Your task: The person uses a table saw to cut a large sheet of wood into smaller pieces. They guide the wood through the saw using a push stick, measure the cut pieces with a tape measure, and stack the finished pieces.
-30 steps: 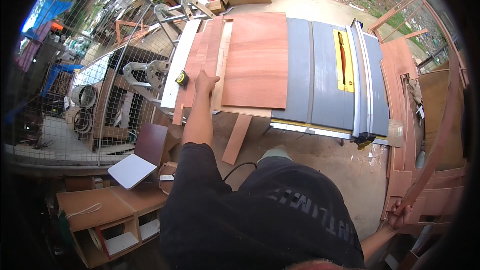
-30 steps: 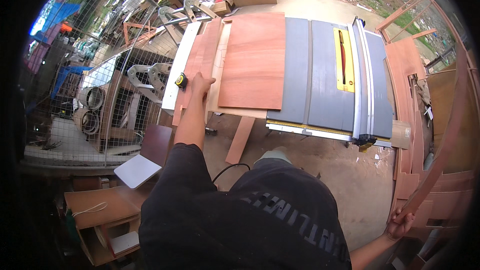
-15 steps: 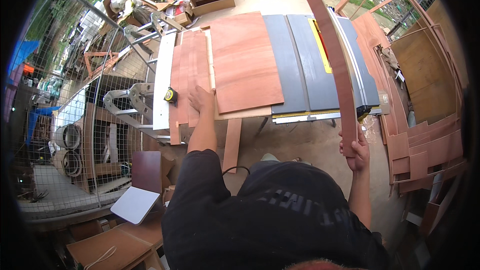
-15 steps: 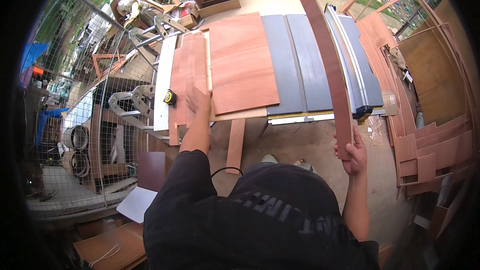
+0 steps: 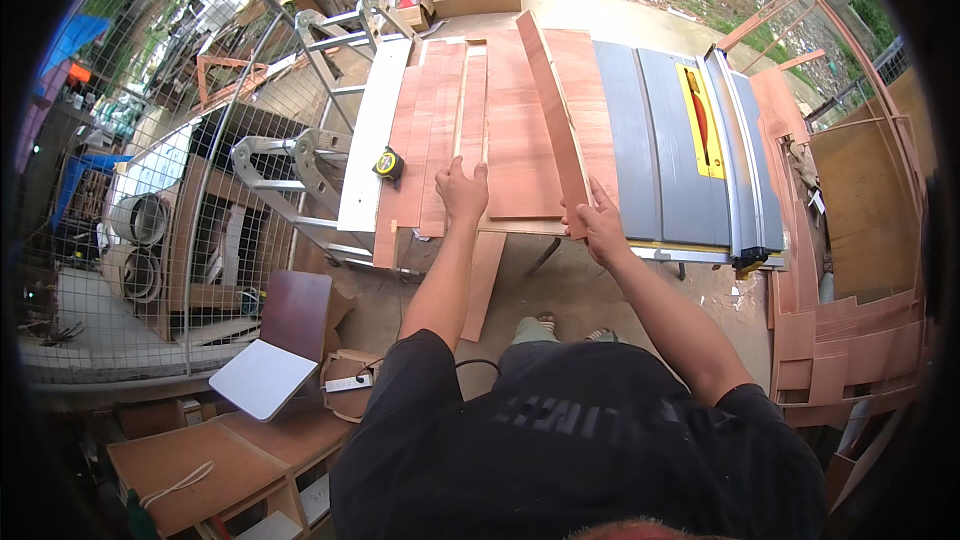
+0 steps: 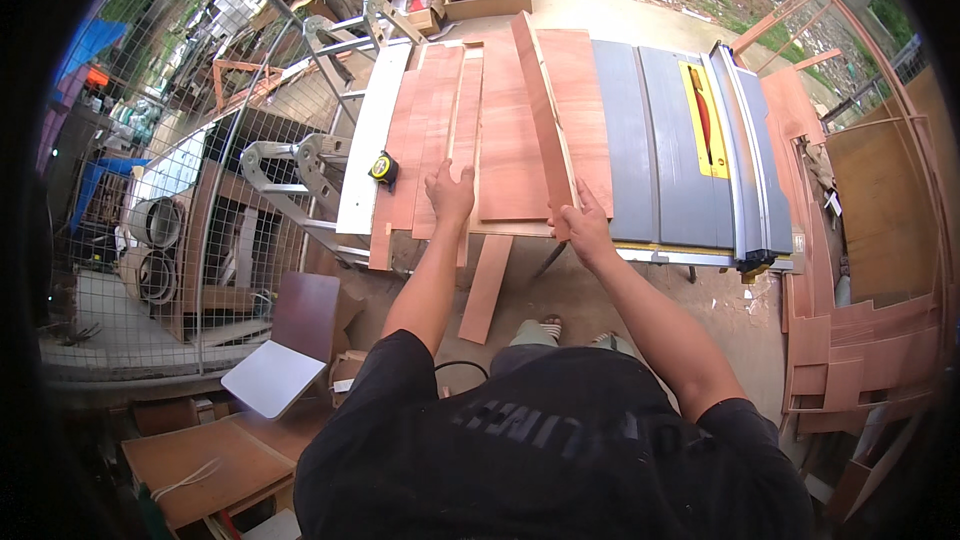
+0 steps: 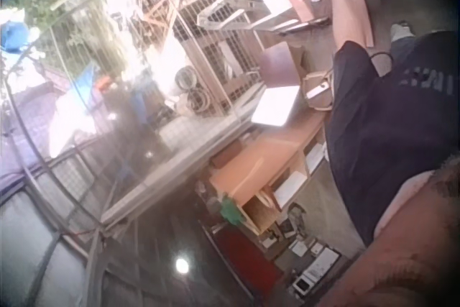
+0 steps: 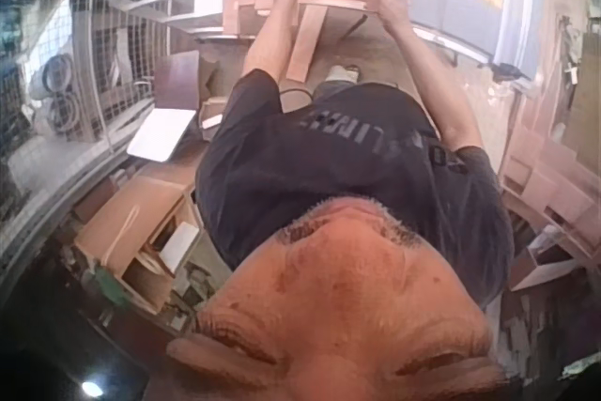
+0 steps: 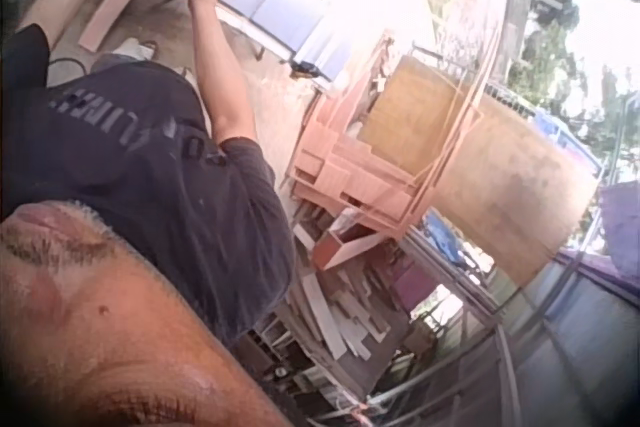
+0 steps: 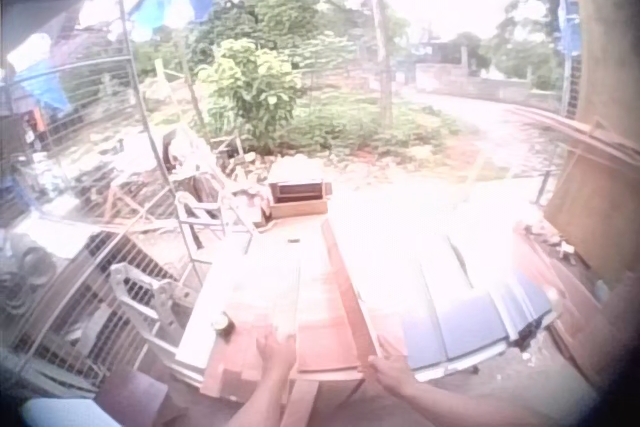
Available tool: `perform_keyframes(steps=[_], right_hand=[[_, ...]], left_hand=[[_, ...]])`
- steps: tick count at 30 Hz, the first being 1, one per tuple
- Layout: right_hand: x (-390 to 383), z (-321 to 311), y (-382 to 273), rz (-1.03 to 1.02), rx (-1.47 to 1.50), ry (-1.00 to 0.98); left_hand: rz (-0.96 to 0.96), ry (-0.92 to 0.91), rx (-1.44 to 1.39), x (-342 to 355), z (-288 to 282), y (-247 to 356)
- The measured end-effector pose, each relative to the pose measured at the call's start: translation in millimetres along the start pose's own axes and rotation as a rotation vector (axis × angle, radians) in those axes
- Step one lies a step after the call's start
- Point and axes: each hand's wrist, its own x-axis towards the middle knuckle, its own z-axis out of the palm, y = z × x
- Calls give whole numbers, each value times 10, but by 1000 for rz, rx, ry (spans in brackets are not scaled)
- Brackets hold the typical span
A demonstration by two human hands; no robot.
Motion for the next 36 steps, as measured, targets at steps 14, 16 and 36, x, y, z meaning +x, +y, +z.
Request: perform_keyframes(steps=[14, 16, 36], right_hand=[[415, 397, 285, -247, -1608, 198], [439, 132, 171, -86, -1605, 326], [850, -1385, -99, 273, -624, 588]], left_hand=[[-124, -168, 406, -194, -398, 49], [-66, -138, 514, -299, -429, 146], [-414, -625, -324, 106, 523, 748]])
